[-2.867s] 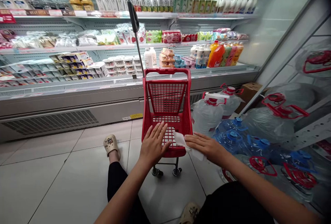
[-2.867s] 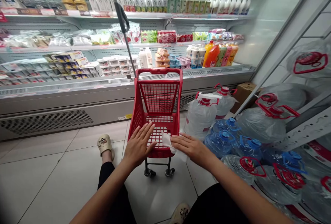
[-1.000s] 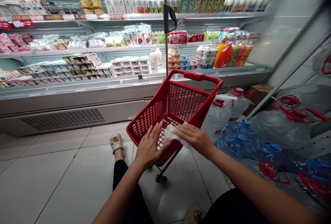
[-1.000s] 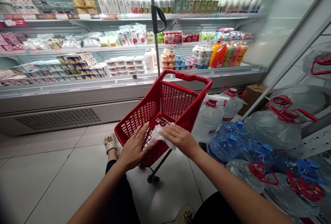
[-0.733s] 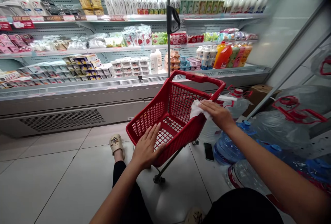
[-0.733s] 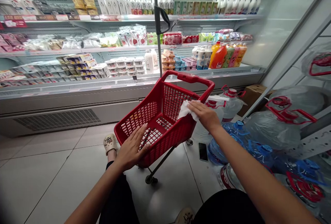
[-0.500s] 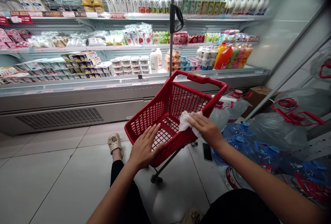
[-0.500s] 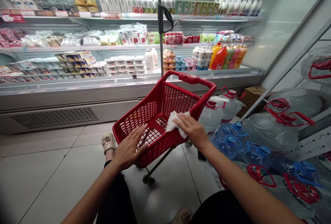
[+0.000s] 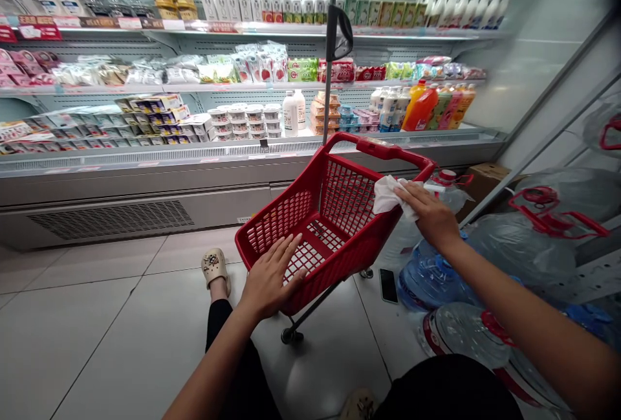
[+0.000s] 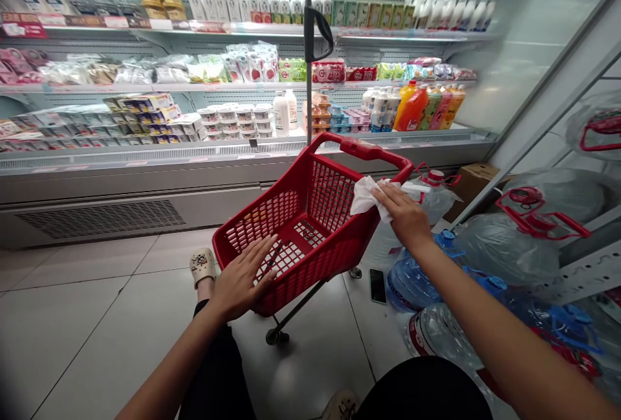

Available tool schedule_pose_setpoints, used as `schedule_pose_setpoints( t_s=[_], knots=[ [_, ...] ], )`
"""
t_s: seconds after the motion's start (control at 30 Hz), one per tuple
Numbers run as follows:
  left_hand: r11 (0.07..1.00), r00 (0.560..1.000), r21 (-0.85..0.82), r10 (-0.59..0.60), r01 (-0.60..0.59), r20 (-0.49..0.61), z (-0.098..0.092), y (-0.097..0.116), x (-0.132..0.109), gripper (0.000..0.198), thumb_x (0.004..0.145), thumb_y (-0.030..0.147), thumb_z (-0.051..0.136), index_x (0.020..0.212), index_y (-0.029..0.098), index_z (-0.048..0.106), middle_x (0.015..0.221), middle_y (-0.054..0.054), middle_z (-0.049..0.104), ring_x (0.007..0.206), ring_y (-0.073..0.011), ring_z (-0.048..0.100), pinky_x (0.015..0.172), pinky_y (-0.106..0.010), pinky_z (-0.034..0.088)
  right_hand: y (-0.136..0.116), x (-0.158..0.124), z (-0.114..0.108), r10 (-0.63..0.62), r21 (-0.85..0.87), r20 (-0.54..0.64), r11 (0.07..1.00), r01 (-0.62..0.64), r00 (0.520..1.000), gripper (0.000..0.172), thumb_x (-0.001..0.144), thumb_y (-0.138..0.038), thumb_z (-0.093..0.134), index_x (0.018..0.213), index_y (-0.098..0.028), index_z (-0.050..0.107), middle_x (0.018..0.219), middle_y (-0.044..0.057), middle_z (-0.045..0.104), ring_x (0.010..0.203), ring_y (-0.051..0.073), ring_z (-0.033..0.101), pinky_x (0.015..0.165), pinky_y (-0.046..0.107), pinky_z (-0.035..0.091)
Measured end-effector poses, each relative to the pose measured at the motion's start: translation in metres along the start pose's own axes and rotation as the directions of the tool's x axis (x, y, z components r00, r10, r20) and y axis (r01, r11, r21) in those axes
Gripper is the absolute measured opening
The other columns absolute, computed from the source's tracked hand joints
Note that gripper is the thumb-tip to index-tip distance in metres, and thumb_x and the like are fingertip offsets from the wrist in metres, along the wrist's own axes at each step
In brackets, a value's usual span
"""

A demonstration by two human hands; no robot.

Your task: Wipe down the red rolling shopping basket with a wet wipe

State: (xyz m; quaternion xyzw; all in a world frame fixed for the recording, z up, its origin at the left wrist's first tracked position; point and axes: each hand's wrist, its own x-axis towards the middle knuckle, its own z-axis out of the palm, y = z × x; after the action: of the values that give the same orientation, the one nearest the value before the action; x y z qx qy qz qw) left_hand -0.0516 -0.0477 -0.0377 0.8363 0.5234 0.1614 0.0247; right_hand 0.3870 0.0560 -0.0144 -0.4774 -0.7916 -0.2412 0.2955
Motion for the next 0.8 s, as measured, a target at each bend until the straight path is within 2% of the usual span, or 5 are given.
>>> schedule_pose_setpoints(
  t_s=[0.2, 0.3, 0.47, 0.63, 0.8],
  knots=[
    [1.0, 0.998, 0.017, -0.005, 0.006, -0.057, 0.004, -0.001, 0.0, 0.07, 0.105, 0.059, 0.039, 0.166, 0.035, 0.015, 0.167, -0.001, 0.038, 0.154, -0.0245, 0.035, 0.12, -0.043, 0.041, -0.105, -0.021, 0.021, -0.124, 0.203, -0.006, 0.971, 0.123, 0.992, 0.07, 0.098, -0.003, 0.04, 0.163, -0.029, 0.033, 0.159, 0.005, 0.049, 0.147, 0.024, 0.047, 0.123, 0.047, 0.042],
    [0.999, 0.999, 0.027, -0.022, 0.024, -0.046, 0.004, -0.003, -0.002, 0.07, 0.105, 0.059, 0.039, 0.166, 0.035, 0.015, 0.168, -0.001, 0.037, 0.155, -0.0248, 0.034, 0.121, -0.044, 0.041, -0.135, -0.022, 0.025, -0.198, 0.281, -0.013, 0.94, 0.194, 0.98, 0.067, 0.102, -0.005, 0.041, 0.164, -0.026, 0.031, 0.157, 0.006, 0.051, 0.146, 0.023, 0.048, 0.124, 0.047, 0.041],
    [0.998, 0.998, 0.026, -0.048, 0.049, -0.047, 0.003, -0.004, -0.007, 0.07, 0.105, 0.059, 0.038, 0.166, 0.033, 0.016, 0.168, -0.001, 0.036, 0.155, -0.0249, 0.033, 0.121, -0.045, 0.04, -0.077, 0.001, 0.019, -0.434, 0.302, 0.039, 0.864, 0.404, 0.9, 0.065, 0.103, -0.003, 0.04, 0.162, -0.03, 0.035, 0.158, 0.003, 0.05, 0.143, 0.019, 0.051, 0.124, 0.043, 0.041],
    [0.997, 0.993, 0.02, -0.075, 0.077, -0.091, 0.006, 0.001, -0.005, 0.069, 0.105, 0.059, 0.038, 0.166, 0.033, 0.018, 0.167, -0.002, 0.039, 0.154, -0.025, 0.035, 0.121, -0.044, 0.041, -0.007, 0.026, 0.021, -0.132, 0.128, 0.022, 0.984, 0.128, 0.991, 0.066, 0.096, 0.003, 0.037, 0.154, -0.025, 0.05, 0.155, 0.006, 0.054, 0.144, 0.024, 0.051, 0.124, 0.049, 0.039],
    [0.996, 0.988, 0.016, -0.087, 0.089, -0.132, 0.013, 0.008, 0.002, 0.069, 0.106, 0.057, 0.036, 0.167, 0.031, 0.017, 0.166, -0.003, 0.041, 0.154, -0.0251, 0.037, 0.12, -0.043, 0.041, -0.063, 0.014, 0.042, -0.052, 0.217, 0.018, 0.975, 0.047, 0.998, 0.065, 0.093, 0.002, 0.041, 0.152, -0.023, 0.054, 0.154, 0.009, 0.056, 0.145, 0.025, 0.049, 0.123, 0.05, 0.041]
  ],
)
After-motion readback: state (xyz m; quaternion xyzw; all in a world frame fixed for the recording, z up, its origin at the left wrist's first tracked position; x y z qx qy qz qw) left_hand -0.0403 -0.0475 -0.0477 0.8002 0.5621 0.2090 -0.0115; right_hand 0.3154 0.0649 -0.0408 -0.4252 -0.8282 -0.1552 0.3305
